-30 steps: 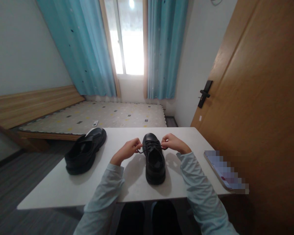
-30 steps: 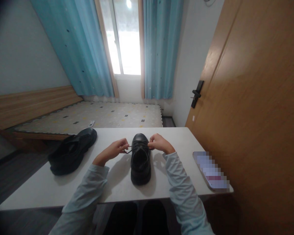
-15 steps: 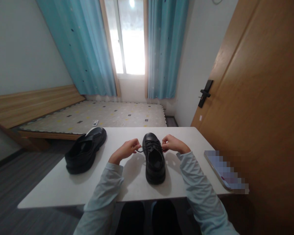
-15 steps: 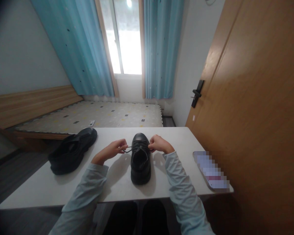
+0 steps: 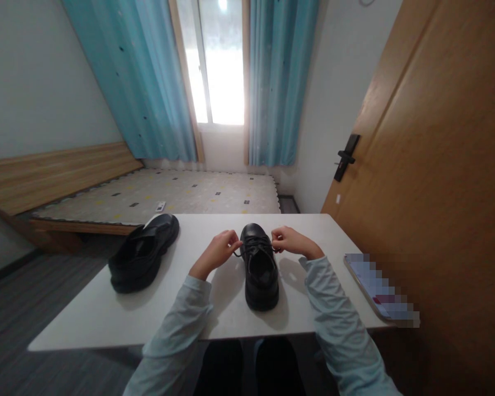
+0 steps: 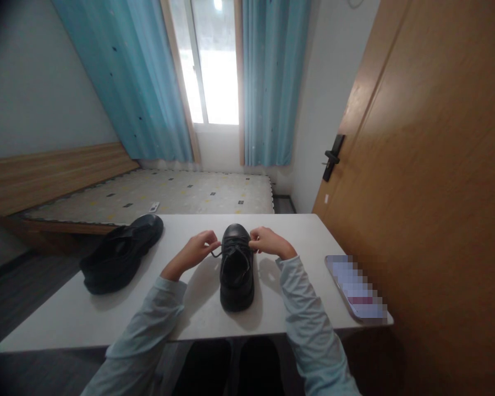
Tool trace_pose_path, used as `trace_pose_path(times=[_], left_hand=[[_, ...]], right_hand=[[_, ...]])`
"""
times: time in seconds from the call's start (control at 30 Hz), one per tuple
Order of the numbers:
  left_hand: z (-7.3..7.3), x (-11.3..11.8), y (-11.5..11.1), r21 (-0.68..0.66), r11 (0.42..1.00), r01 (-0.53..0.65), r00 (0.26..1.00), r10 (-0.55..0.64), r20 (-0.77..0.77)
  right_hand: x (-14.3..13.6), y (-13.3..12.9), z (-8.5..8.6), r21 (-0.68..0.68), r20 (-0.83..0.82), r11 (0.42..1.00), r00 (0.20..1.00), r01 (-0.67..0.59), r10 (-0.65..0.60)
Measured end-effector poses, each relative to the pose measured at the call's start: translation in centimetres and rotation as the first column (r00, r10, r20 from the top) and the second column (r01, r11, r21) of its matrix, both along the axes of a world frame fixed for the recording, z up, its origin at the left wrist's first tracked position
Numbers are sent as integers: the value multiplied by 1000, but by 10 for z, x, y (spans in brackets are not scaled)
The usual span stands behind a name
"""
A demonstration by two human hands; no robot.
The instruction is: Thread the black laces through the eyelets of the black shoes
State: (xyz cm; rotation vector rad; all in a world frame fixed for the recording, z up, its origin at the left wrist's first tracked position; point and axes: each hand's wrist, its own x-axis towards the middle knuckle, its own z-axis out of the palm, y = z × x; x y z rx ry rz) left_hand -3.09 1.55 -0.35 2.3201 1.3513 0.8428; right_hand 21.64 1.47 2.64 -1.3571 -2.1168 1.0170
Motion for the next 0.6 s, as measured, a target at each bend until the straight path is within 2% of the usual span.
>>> trace_pose_path(times=[0.23,0.4,0.6], left_hand=[[4,8,-6,102,995,-7,998,1,57],[11,16,-13,239,971,16,986,-56,160],[22,26,-28,272,948,163,975,-197,104]], right_hand=[[-5,0,5,277,-51,958,997,73,-61],[-8,-5,10,268,-150,963,985,-41,84],[-7,-7,12,252,-73,946,971,-202,226]])
